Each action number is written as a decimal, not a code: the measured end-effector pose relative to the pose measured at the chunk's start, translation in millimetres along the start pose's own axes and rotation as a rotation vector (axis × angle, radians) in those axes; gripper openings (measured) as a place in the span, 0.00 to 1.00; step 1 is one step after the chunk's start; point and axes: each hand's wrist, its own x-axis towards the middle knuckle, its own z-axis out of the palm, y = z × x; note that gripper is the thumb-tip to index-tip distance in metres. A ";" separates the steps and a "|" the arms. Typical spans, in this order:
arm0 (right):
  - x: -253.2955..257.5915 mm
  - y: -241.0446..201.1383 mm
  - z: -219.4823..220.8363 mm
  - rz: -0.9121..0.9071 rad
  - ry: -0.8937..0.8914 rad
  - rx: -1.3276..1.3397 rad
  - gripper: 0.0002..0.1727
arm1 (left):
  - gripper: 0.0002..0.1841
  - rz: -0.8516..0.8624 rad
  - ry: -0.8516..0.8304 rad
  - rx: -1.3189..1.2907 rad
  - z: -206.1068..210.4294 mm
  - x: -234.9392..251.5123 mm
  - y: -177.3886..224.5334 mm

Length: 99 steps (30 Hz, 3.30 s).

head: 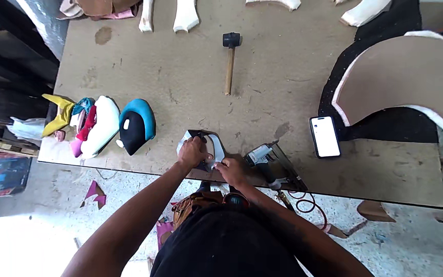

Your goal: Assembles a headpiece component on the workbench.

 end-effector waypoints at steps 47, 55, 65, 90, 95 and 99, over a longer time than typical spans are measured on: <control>-91.0 -106.8 -29.2 0.157 0.128 -0.618 0.11 | 0.22 0.171 0.016 -0.197 -6.5 2.5 -34.1; -59.4 -108.7 -1.7 0.065 0.003 -0.863 0.19 | 0.21 0.160 0.043 -0.190 -5.5 -2.0 -33.3; -75.7 -101.1 -36.3 0.091 0.155 -0.703 0.13 | 0.23 0.240 0.093 -0.178 -18.6 -27.5 -27.9; 46.9 -49.2 136.8 -0.851 -0.105 -1.030 0.30 | 0.12 -0.710 0.459 -1.996 145.2 -151.7 -120.3; 66.1 -53.1 144.9 -1.011 -0.284 -1.062 0.30 | 0.31 -0.502 0.552 -2.270 159.9 -129.9 -113.6; 72.2 -54.3 146.8 -1.027 -0.319 -1.034 0.30 | 0.29 -0.432 0.811 -2.252 185.5 -101.3 -102.6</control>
